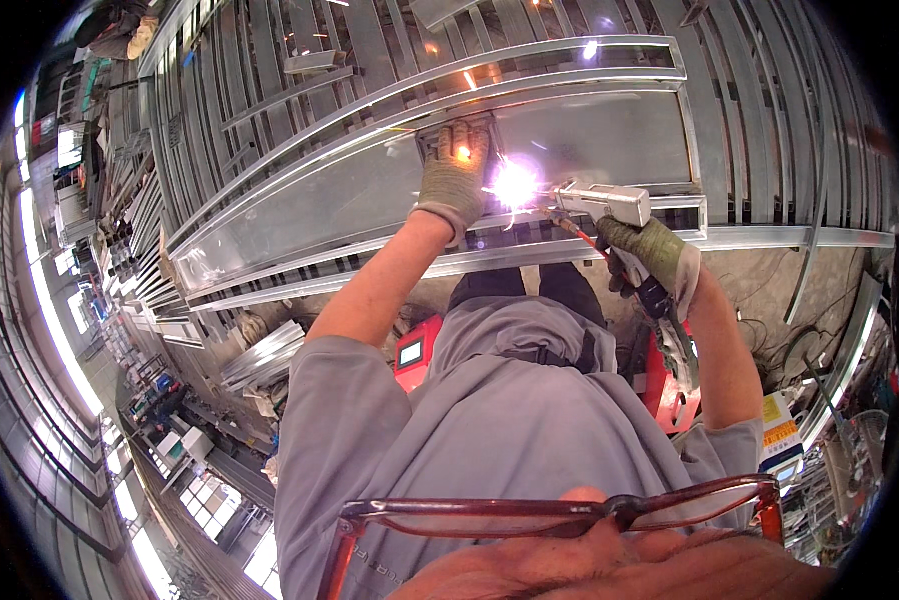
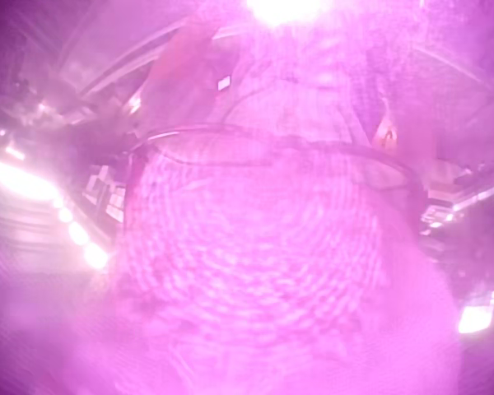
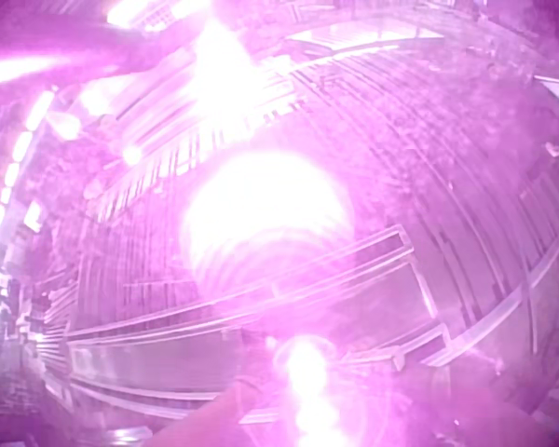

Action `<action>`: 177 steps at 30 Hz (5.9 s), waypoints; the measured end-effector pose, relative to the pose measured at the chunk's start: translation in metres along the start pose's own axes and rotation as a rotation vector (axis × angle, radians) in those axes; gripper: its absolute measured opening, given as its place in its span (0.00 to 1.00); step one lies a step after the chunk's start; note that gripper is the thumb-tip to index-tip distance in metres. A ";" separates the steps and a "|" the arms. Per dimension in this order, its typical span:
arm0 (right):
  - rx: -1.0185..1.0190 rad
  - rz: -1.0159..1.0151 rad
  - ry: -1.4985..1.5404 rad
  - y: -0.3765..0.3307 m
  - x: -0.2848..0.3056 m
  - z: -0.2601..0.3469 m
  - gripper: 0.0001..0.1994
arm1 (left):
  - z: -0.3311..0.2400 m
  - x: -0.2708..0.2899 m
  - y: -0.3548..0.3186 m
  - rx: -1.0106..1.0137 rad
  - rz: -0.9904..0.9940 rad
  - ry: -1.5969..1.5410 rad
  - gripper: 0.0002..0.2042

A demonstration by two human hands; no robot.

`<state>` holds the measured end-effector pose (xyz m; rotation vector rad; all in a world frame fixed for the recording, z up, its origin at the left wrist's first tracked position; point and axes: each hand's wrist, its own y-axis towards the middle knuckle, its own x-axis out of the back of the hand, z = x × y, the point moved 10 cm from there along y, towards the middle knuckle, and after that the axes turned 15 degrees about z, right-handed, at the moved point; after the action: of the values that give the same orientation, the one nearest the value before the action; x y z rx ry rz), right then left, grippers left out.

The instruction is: The person puts on gloves, picks up a metal grate, and welds it onto a metal frame using a welding torch. The person then welds another section of the frame.

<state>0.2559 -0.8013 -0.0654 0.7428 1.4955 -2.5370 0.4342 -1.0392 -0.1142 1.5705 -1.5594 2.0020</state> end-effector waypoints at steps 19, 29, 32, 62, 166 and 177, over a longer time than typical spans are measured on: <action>0.100 0.003 -0.092 -0.017 -0.008 0.014 0.22 | -0.002 0.007 -0.001 -0.022 0.030 -0.019 0.43; 0.275 -0.196 -0.035 -0.019 -0.002 -0.092 0.26 | 0.001 0.007 -0.007 -0.023 -0.017 -0.012 0.44; 0.368 -0.175 0.041 -0.009 -0.010 -0.113 0.24 | 0.005 0.012 -0.010 -0.086 -0.048 -0.096 0.42; 0.472 -0.143 0.138 0.012 -0.035 -0.090 0.25 | 0.011 -0.031 -0.094 -0.169 -0.269 -0.255 0.29; -0.006 -0.005 -0.494 -0.004 0.024 -0.017 0.30 | 0.001 -0.045 -0.093 -0.025 -0.075 -0.505 0.25; 0.534 -0.156 0.191 -0.051 0.249 -0.092 0.22 | 0.006 -0.034 -0.110 0.143 -0.127 -0.467 0.28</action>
<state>0.0539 -0.6589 -0.1756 0.9859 0.9388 -3.1063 0.5247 -0.9793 -0.0739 2.2585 -1.4255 1.7996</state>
